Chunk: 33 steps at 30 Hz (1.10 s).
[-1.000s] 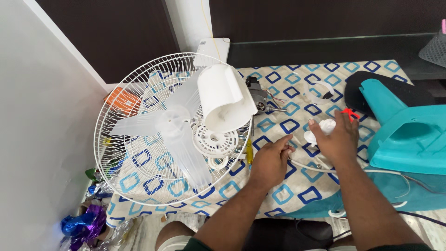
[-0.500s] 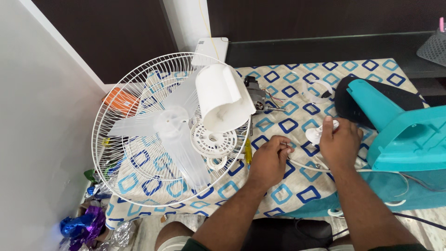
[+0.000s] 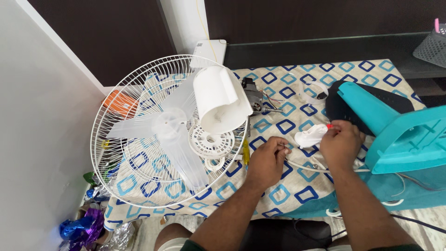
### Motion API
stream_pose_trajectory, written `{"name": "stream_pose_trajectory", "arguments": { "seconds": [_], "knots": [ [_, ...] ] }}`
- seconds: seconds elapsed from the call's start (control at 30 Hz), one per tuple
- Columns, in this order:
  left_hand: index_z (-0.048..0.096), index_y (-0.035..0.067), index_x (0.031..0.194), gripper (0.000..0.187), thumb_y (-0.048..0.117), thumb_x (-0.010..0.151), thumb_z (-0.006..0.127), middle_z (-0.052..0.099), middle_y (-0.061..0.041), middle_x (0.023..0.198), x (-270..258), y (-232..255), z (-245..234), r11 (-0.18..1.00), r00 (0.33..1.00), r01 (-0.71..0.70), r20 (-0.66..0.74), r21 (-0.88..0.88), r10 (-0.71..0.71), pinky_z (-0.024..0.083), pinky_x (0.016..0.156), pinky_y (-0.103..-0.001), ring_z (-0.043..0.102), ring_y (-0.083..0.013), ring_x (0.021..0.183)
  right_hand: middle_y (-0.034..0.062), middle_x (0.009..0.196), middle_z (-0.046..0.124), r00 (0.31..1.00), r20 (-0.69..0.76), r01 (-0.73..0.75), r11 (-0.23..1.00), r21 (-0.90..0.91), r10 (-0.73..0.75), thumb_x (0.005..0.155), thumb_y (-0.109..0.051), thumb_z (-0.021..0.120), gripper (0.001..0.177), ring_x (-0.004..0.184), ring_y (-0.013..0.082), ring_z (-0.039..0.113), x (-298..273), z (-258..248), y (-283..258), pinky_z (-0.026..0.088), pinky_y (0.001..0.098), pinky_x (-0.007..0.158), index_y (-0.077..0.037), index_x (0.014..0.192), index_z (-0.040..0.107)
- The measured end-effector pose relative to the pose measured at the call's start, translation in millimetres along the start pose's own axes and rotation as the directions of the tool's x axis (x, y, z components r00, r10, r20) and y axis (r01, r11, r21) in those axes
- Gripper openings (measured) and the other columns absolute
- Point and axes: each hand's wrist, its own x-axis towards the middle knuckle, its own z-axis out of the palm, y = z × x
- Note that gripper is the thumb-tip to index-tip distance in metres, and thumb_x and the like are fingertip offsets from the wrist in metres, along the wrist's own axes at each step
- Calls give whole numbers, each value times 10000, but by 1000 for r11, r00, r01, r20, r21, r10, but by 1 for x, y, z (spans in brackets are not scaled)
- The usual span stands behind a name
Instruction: The person is repairing an electric fan by cutting and stripping wires, then connecting them to the fan motor. They use scissors to cut the wire and their hands to strip and twist the wire ends before attaching them to the motor terminals.
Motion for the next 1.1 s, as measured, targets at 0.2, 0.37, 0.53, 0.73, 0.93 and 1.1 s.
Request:
{"name": "stream_pose_trajectory", "arguments": {
  "seconds": [0.2,0.37,0.53,0.73,0.93,1.1],
  "knots": [
    [623,31,1164,190,117,994,613,777,-107,970,-1,0,0,1000,1000,15,6,-5,-15,568,754,-346,758,-235,867,262,1241,599,992,107,-52,989,-135,67,824,-248,816,447,1213,448,484,0,1,-5,387,513,1058,-7,1190,728],
    [627,28,1152,194,126,985,635,774,-116,963,0,2,-1,999,999,42,17,-4,-42,570,748,-341,760,-229,852,240,1285,594,986,142,-73,988,-136,93,813,-248,827,448,1254,427,483,-1,-5,-13,403,490,1081,-8,1178,727],
    [629,27,1151,195,134,988,637,773,-114,965,1,3,-1,999,998,52,24,-1,-52,573,750,-335,760,-220,854,207,1235,640,989,128,-71,995,-71,80,790,-230,837,420,1188,380,580,3,-10,-21,467,465,1007,4,1114,708],
    [631,31,1144,199,155,989,641,772,-107,969,1,1,0,998,997,66,33,3,-66,569,755,-337,756,-218,856,190,1029,714,968,181,-179,984,15,173,808,-196,808,313,987,369,678,3,-22,-33,536,450,895,-15,1045,711],
    [660,41,1129,175,151,1021,577,775,-85,982,-1,-2,1,1000,1000,-12,-6,-10,12,568,775,-345,752,-223,886,174,986,727,992,121,-30,998,50,24,760,-124,806,310,1001,377,627,-1,-23,-32,499,474,896,-10,1031,706],
    [676,51,1138,207,168,1052,528,782,-73,961,-1,-3,1,999,999,-38,-21,-7,38,565,780,-348,748,-225,874,156,1014,701,996,71,50,994,98,-57,793,-41,754,315,1012,359,616,-2,-14,-20,479,483,952,-1,1084,641]
  ]
}}
